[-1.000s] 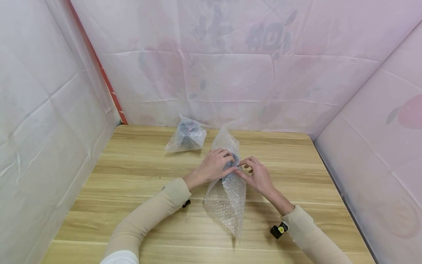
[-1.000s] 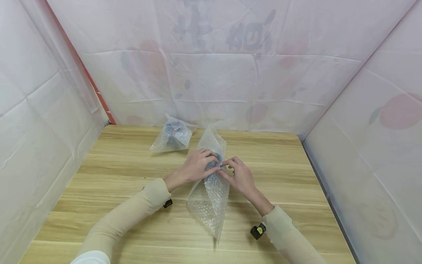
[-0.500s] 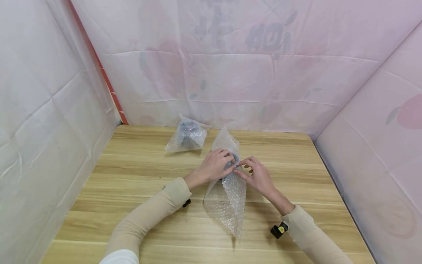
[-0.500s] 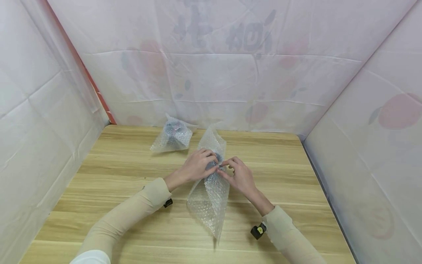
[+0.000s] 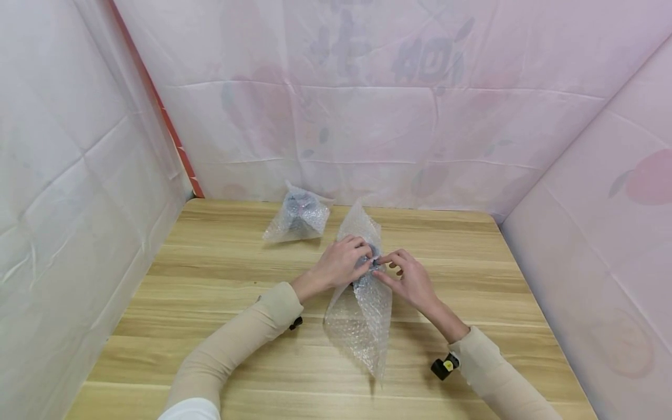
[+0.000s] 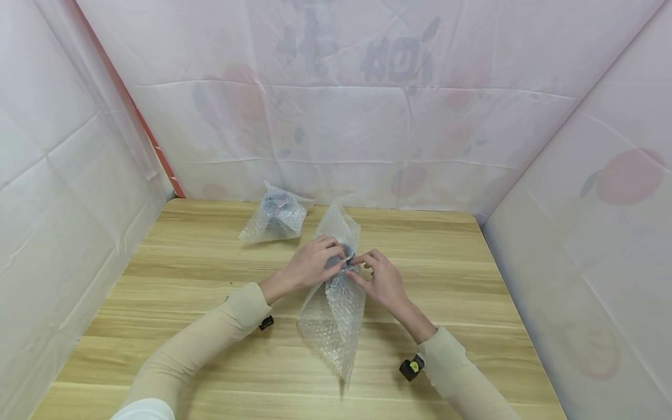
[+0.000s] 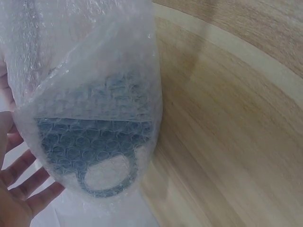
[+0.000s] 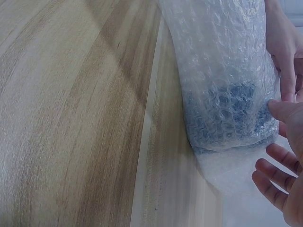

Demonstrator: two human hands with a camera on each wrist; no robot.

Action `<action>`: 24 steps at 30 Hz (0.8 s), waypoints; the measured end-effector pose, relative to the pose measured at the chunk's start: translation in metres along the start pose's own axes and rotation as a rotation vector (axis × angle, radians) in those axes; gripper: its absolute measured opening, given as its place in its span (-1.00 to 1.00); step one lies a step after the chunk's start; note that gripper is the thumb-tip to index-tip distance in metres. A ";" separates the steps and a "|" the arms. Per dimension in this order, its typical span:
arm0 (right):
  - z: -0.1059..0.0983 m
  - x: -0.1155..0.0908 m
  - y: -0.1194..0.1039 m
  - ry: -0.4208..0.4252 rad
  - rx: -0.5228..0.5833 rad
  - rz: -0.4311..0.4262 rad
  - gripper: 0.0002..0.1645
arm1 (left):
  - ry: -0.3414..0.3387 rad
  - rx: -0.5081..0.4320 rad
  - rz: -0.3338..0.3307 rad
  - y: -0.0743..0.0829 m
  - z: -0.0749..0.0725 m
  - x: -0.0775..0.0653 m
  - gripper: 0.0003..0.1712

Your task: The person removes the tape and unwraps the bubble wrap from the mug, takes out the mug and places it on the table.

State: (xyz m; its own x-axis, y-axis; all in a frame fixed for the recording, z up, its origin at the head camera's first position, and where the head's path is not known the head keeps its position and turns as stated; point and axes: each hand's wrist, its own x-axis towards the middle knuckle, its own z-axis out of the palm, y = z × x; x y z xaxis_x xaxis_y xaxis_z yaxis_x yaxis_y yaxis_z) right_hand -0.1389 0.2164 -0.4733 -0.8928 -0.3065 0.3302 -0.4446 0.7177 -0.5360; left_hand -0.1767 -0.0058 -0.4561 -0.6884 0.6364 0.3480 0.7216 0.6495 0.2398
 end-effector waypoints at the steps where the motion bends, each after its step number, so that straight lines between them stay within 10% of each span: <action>1: 0.000 0.000 0.000 0.000 0.001 0.000 -0.66 | 0.008 -0.005 0.005 0.000 0.000 0.000 -0.86; 24: 0.001 -0.002 0.001 0.009 -0.003 -0.013 -0.68 | 0.129 0.010 0.056 -0.010 -0.016 -0.009 -0.93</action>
State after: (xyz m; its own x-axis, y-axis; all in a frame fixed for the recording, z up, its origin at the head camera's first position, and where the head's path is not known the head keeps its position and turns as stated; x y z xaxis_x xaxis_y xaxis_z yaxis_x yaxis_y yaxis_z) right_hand -0.1379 0.2171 -0.4750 -0.8863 -0.3100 0.3441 -0.4558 0.7156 -0.5294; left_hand -0.1769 -0.0244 -0.4472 -0.6310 0.6135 0.4749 0.7577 0.6188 0.2073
